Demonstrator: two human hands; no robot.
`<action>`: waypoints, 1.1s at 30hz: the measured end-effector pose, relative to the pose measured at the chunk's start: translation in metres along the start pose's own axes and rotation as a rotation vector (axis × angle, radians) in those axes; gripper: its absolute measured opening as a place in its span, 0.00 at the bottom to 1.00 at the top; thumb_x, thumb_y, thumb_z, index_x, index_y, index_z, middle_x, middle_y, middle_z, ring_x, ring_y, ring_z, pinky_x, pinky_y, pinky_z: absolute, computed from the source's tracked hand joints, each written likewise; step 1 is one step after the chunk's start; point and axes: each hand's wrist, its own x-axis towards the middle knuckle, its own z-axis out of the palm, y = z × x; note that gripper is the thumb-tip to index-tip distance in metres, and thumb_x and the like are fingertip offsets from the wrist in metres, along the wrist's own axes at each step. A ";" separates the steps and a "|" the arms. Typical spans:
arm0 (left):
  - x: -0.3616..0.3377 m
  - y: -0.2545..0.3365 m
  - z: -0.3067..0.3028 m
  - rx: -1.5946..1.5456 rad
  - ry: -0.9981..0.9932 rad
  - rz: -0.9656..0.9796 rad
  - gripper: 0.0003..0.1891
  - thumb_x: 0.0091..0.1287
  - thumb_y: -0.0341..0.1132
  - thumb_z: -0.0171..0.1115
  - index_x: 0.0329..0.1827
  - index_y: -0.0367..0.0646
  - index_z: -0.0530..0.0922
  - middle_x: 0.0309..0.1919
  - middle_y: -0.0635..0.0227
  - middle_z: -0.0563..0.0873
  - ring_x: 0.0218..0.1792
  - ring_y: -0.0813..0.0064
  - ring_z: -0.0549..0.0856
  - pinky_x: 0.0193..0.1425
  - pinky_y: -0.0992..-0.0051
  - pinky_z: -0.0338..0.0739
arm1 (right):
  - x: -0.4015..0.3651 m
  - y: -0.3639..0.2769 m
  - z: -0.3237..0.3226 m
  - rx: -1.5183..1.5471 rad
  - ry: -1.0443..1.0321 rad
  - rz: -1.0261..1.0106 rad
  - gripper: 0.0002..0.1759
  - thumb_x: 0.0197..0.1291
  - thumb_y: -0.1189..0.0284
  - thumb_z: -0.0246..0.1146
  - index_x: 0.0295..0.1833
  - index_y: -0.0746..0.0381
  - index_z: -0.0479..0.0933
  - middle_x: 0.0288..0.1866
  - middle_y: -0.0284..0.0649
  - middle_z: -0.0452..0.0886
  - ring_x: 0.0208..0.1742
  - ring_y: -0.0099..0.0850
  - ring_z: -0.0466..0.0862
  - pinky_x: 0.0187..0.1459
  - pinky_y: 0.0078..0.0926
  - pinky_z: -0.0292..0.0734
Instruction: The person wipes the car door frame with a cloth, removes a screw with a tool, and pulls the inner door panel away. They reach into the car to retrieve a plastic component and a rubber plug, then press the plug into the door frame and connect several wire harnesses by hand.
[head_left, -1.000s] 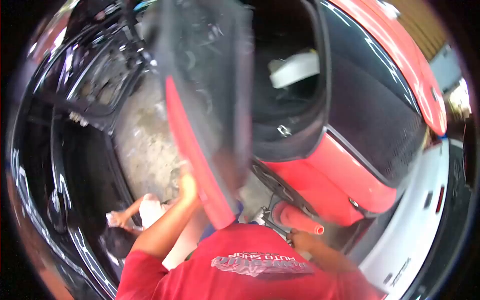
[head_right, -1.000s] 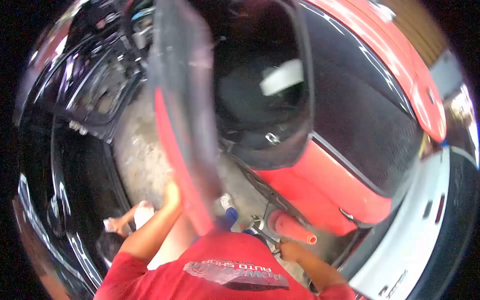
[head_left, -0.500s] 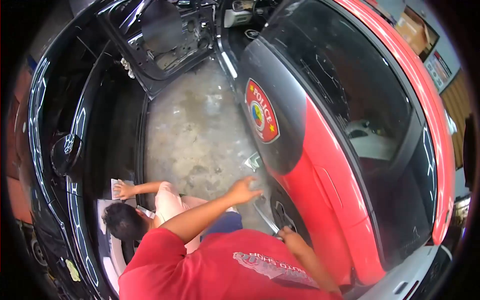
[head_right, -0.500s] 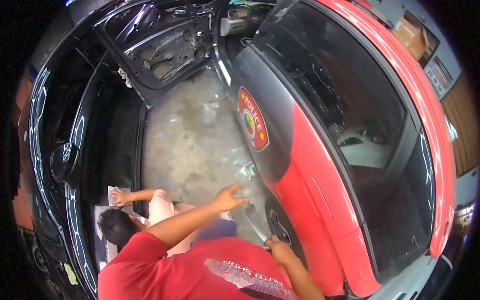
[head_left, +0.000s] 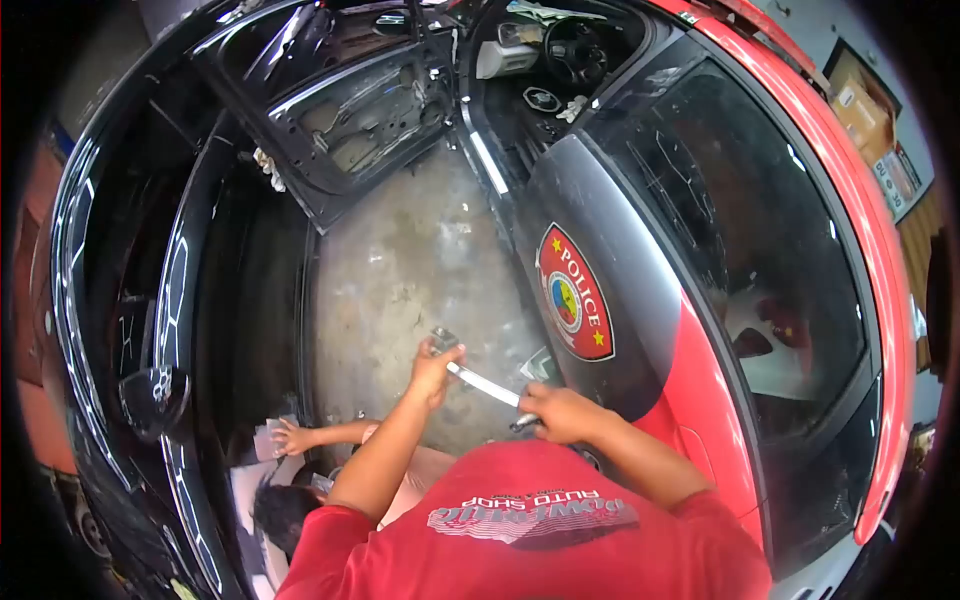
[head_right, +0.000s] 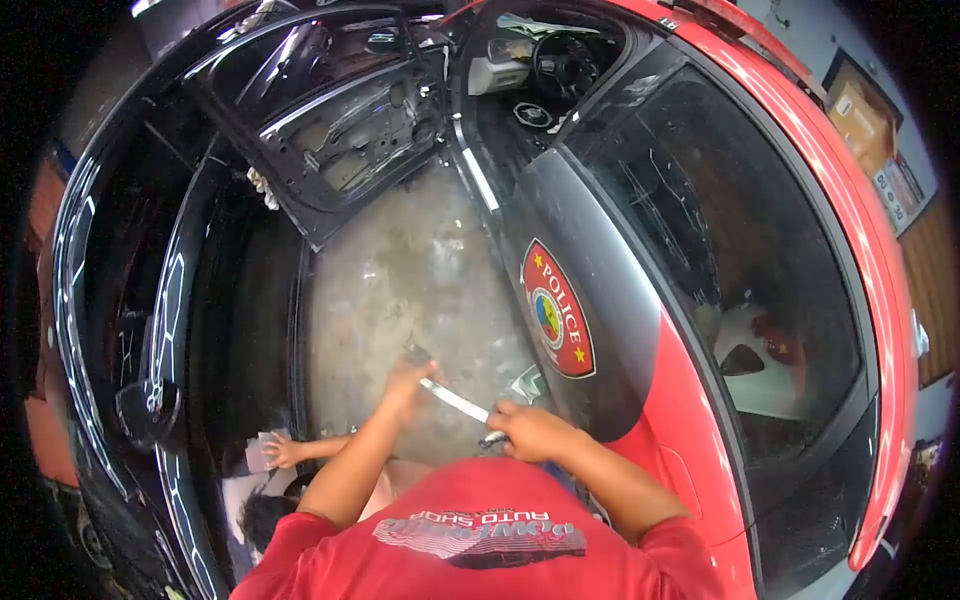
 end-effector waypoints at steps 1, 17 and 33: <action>0.015 0.012 -0.004 0.008 -0.003 -0.010 0.50 0.68 0.29 0.81 0.89 0.45 0.56 0.52 0.62 0.87 0.43 0.68 0.90 0.48 0.55 0.87 | 0.019 0.001 -0.011 0.002 -0.015 -0.018 0.22 0.60 0.73 0.70 0.61 0.58 0.80 0.57 0.48 0.79 0.55 0.54 0.86 0.54 0.53 0.83; 0.214 0.351 0.005 0.455 0.186 0.785 0.15 0.78 0.19 0.63 0.61 0.41 0.89 0.79 0.54 0.74 0.56 0.71 0.90 0.56 0.71 0.91 | 0.383 0.143 -0.262 0.618 0.340 0.229 0.40 0.59 0.60 0.84 0.73 0.65 0.79 0.62 0.48 0.89 0.62 0.36 0.87 0.66 0.34 0.80; 0.386 0.524 -0.005 0.530 0.037 0.644 0.10 0.77 0.35 0.72 0.41 0.37 0.93 0.48 0.58 0.93 0.80 0.55 0.72 0.81 0.58 0.66 | 0.655 0.115 -0.365 0.315 0.536 -0.129 0.55 0.58 0.57 0.85 0.83 0.64 0.64 0.76 0.57 0.79 0.77 0.55 0.79 0.77 0.46 0.75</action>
